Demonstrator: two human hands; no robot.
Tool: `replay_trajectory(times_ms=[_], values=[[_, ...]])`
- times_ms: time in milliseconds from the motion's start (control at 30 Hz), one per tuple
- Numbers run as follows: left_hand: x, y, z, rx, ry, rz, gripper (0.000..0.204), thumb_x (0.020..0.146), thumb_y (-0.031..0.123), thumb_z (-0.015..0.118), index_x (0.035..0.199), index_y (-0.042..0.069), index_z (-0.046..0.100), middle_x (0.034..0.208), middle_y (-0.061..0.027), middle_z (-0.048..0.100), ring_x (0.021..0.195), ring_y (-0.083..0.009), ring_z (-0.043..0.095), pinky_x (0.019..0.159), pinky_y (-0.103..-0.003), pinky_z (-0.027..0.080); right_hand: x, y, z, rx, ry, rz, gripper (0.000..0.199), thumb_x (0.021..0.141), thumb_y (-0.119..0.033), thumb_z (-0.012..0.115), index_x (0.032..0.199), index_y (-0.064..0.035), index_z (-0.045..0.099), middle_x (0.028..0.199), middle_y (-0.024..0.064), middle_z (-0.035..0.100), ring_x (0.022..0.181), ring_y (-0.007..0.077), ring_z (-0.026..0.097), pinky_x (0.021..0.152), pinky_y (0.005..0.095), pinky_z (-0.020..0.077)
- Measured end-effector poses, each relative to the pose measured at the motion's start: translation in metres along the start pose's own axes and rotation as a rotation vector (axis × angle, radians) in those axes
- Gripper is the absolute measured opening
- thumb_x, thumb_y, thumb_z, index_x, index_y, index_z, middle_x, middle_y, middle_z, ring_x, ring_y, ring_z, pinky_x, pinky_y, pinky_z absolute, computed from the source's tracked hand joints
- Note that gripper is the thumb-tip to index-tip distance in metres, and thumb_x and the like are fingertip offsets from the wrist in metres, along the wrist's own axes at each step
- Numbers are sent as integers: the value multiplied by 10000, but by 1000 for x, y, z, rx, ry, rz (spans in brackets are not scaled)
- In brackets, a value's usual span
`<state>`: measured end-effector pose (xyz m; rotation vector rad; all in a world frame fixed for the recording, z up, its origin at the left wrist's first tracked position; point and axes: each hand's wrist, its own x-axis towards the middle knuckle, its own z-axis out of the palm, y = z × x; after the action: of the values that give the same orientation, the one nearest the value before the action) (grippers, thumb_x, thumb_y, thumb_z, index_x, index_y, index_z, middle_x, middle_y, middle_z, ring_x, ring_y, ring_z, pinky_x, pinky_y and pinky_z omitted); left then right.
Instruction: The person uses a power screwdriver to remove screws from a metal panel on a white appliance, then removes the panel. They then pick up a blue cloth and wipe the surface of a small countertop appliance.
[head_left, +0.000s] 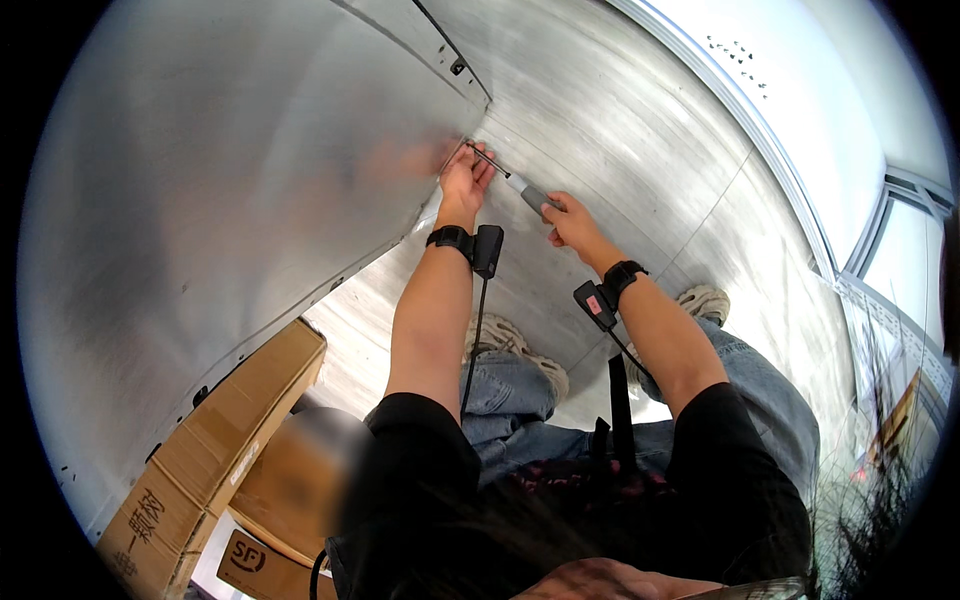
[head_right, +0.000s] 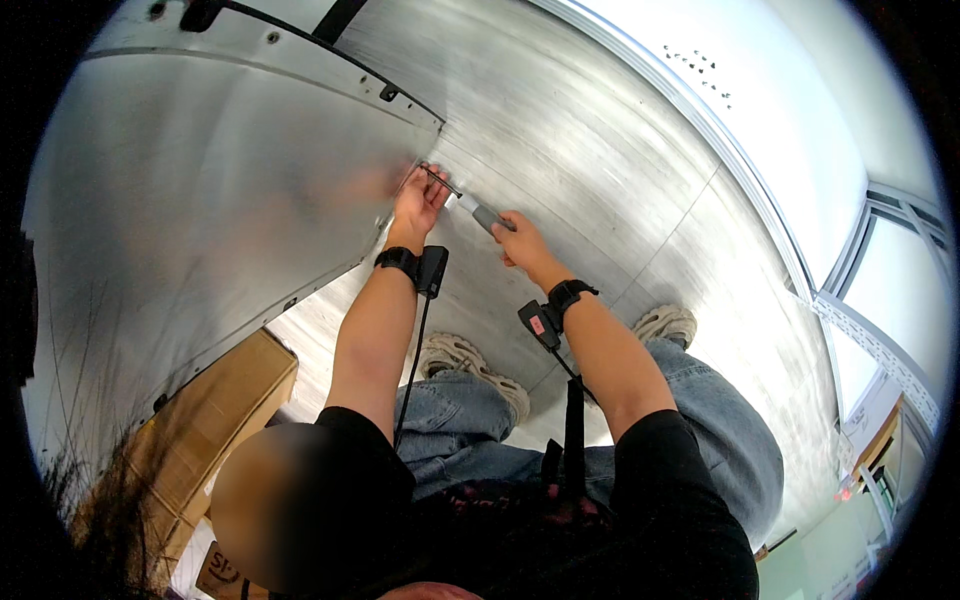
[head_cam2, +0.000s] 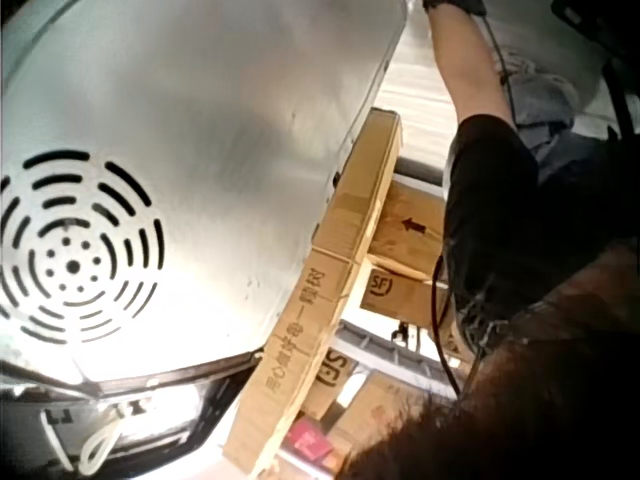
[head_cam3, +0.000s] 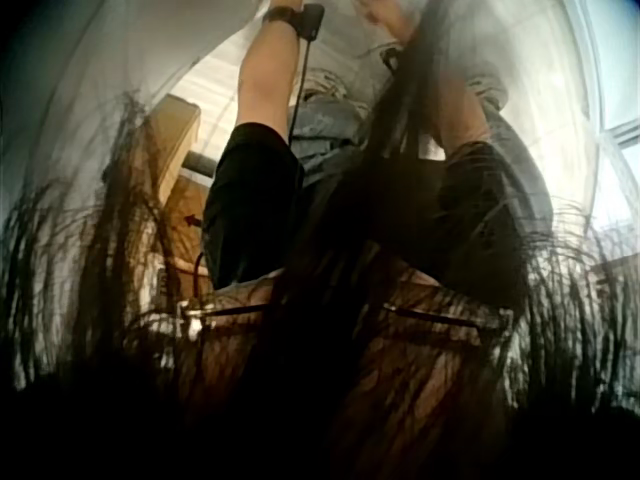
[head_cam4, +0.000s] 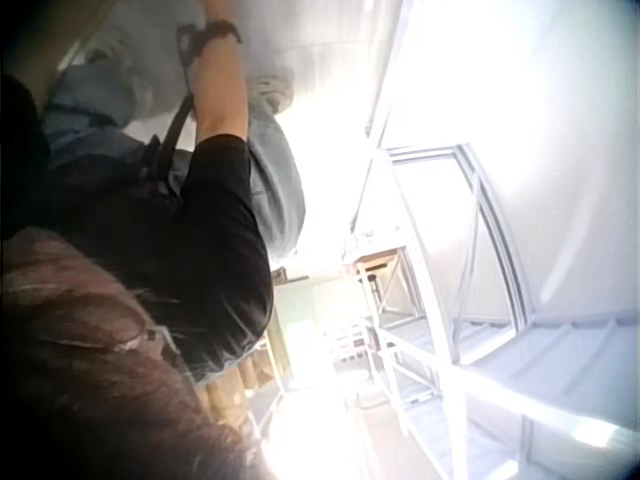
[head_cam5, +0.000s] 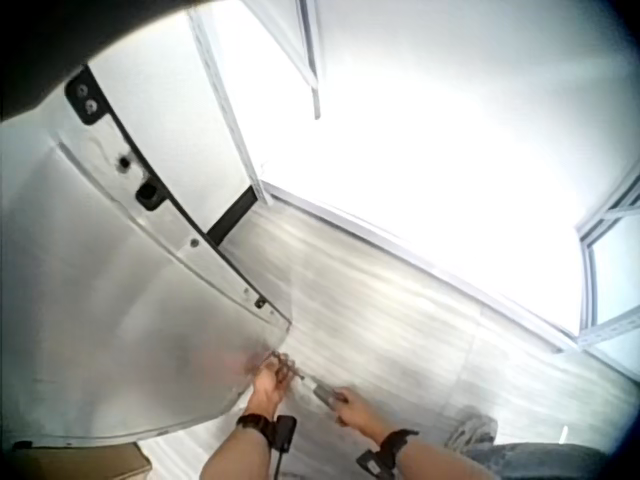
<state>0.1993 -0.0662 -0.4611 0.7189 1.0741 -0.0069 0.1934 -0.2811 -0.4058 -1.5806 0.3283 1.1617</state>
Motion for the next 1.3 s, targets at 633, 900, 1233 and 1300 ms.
replay_trajectory(times_ms=[633, 900, 1233, 1300], values=[[-2, 1, -4, 2, -6, 25, 181, 973, 171, 430, 1118, 140, 534, 1065, 13, 632, 910, -150, 643, 690, -276, 545, 1, 1, 5, 22, -16, 2, 412, 946, -339, 489, 1260, -73, 475, 858, 52, 565, 633, 112, 524, 570, 277, 474], [-6, 3, -1, 18, 10, 26, 168, 969, 188, 449, 1097, 150, 551, 1060, 23, 632, 904, -147, 643, 701, -288, 549, 4, 5, 3, -3, -45, 5, 418, 946, -355, 466, 1243, -62, 487, 851, 56, 559, 632, 124, 522, 565, 292, 469], [-4, 1, 0, 26, 43, 29, 156, 962, 196, 466, 1082, 156, 558, 1010, 35, 640, 869, -121, 637, 683, -265, 540, 2, -7, 0, 69, -87, 87, 415, 959, -364, 428, 1237, -64, 496, 807, 41, 536, 624, 123, 489, 573, 291, 457], [-6, 2, 4, 11, 52, 32, 150, 957, 198, 478, 1074, 154, 560, 1004, 36, 640, 864, -120, 635, 673, -257, 535, 2, -8, 0, 73, -84, 94, 402, 962, -364, 421, 1224, -69, 502, 800, 37, 530, 622, 121, 480, 567, 291, 449]])
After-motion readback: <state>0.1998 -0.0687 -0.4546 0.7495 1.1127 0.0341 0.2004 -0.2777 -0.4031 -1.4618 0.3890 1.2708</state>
